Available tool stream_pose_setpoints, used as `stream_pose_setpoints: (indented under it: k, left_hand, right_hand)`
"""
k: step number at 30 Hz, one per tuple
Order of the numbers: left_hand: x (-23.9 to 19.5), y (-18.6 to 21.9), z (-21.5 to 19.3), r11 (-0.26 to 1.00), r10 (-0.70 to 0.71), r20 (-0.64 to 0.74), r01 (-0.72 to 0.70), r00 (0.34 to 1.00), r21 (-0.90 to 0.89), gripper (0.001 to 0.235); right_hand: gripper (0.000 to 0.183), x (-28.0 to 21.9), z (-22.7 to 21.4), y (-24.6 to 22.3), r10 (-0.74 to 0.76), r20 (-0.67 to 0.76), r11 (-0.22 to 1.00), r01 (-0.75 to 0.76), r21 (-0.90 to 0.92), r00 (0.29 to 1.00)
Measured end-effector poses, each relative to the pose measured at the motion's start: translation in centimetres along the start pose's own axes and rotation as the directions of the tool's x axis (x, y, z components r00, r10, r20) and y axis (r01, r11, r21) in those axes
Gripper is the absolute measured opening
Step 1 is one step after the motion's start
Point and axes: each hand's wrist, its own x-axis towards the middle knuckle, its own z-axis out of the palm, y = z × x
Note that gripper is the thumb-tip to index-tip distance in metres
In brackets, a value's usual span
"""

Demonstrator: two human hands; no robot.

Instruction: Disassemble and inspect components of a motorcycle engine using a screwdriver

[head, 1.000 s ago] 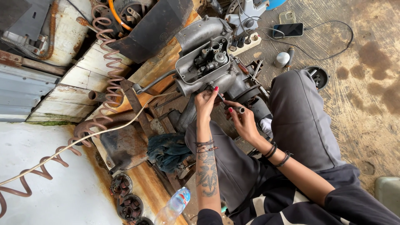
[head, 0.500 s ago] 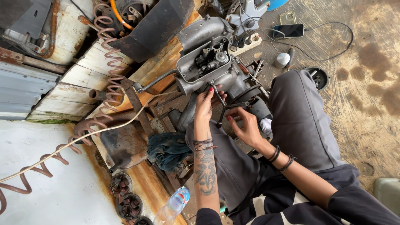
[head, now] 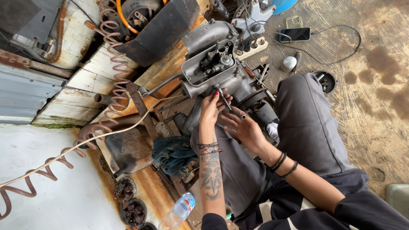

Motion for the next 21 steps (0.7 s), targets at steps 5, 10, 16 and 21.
stream_pose_setpoints:
  k: [5, 10, 16, 21]
  left_hand:
    - [-1.1, 1.0, 0.5, 0.997, 0.016, -0.02, -0.014, 1.0, 0.071, 0.041]
    - [-1.7, 1.0, 2.2, 0.907, 0.207, -0.181, -0.12, 0.961, 0.403, 0.034]
    - [0.2, 0.0, 1.0, 0.964, 0.111, -0.178, -0.062, 0.978, 0.259, 0.037]
    - [-0.8, 0.3, 1.0, 0.966, 0.152, -0.122, -0.121, 0.981, 0.23, 0.035]
  right_hand:
    - [0.077, -0.9, 1.8, -0.2, -0.116, 0.175, 0.898, 0.179, -0.402, 0.978]
    - [0.061, -0.6, 1.8, -1.7, -0.206, 0.269, 0.526, 0.338, -0.781, 0.941]
    - [0.05, 0.2, 0.4, -1.8, -0.323, 0.474, 0.121, 0.533, -0.837, 0.819]
    - [0.024, -0.2, 0.3, -0.8, -0.336, 0.649, -0.138, 0.646, -0.751, 0.683]
